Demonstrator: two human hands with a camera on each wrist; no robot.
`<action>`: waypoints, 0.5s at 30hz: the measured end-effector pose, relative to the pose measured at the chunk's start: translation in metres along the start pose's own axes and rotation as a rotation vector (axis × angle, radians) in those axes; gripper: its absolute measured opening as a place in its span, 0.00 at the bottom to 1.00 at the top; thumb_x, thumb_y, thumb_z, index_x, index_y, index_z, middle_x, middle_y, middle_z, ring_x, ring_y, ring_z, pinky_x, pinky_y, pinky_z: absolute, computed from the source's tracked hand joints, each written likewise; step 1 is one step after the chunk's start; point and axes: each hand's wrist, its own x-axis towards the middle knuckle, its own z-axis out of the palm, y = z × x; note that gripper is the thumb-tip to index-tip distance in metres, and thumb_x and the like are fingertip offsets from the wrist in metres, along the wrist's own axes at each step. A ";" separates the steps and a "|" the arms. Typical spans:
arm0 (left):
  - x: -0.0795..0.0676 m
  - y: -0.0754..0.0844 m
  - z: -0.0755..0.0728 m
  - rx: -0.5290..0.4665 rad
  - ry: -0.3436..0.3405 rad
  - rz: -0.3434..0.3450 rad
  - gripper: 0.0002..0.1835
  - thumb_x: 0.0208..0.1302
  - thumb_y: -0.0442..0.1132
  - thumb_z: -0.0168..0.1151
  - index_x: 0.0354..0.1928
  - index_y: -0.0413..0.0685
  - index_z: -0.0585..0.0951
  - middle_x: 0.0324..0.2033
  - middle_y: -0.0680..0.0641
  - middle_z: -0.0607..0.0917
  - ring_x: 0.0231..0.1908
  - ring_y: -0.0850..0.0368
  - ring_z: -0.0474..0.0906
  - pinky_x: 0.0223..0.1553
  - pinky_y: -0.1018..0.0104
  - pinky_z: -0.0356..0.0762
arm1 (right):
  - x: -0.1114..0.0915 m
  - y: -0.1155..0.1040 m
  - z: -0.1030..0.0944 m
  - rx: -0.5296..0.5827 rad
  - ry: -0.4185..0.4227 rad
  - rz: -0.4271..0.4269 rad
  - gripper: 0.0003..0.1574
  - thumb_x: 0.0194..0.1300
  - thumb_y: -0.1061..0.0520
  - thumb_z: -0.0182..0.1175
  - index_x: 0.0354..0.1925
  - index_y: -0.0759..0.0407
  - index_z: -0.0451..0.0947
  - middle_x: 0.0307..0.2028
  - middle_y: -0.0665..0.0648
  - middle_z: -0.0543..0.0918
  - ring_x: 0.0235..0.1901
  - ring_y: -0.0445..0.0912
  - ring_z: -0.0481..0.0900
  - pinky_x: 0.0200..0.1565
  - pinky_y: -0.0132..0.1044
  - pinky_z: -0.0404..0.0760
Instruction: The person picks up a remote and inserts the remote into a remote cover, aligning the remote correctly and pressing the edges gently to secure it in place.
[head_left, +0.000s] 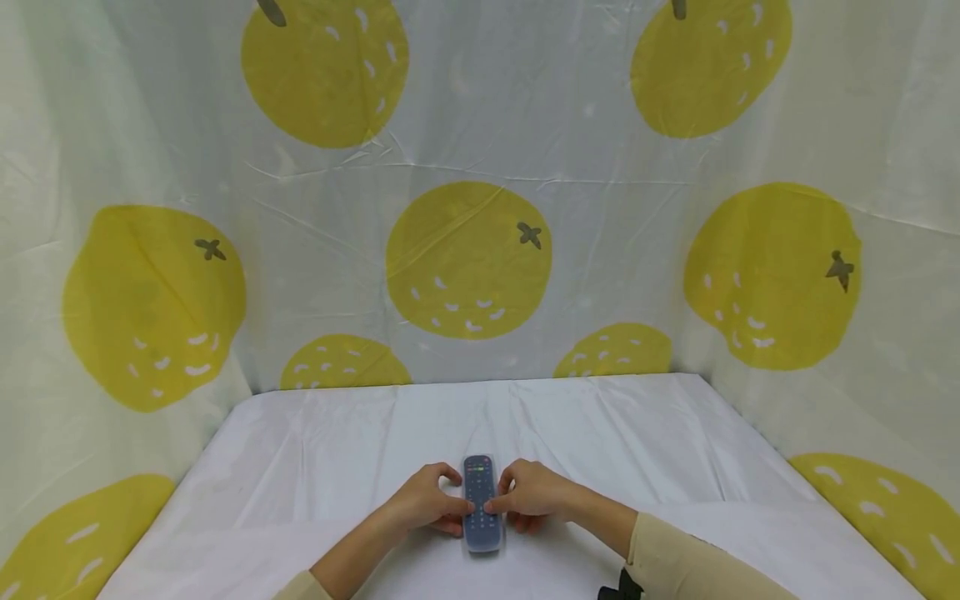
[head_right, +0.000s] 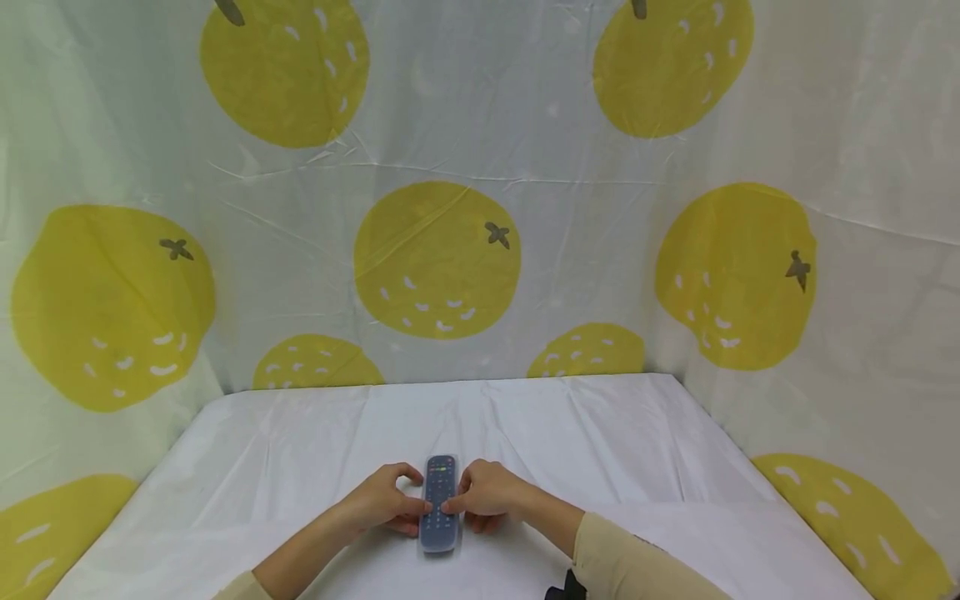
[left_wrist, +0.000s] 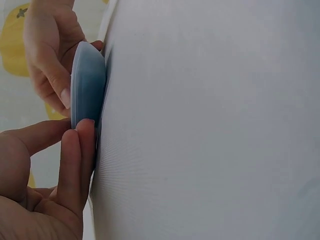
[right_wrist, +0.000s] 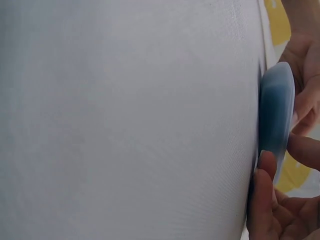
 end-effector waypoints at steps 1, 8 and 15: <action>0.000 0.000 0.000 0.000 -0.001 0.000 0.27 0.60 0.32 0.76 0.58 0.34 0.74 0.27 0.42 0.88 0.23 0.53 0.87 0.29 0.64 0.86 | -0.001 0.000 0.000 -0.001 0.000 0.002 0.16 0.63 0.51 0.75 0.33 0.57 0.79 0.21 0.56 0.83 0.16 0.43 0.80 0.18 0.35 0.80; -0.003 0.004 -0.002 0.081 0.010 0.007 0.27 0.59 0.36 0.77 0.58 0.37 0.76 0.25 0.45 0.87 0.20 0.56 0.82 0.25 0.66 0.82 | -0.001 0.000 -0.007 -0.056 -0.002 -0.017 0.16 0.64 0.49 0.74 0.35 0.57 0.80 0.22 0.55 0.82 0.18 0.44 0.79 0.20 0.36 0.80; -0.007 0.016 -0.020 0.272 0.085 0.110 0.28 0.64 0.42 0.74 0.61 0.38 0.76 0.28 0.50 0.85 0.23 0.54 0.81 0.26 0.60 0.77 | -0.002 -0.003 -0.024 -0.276 0.076 -0.179 0.13 0.66 0.47 0.71 0.40 0.54 0.82 0.22 0.47 0.80 0.20 0.41 0.76 0.24 0.36 0.75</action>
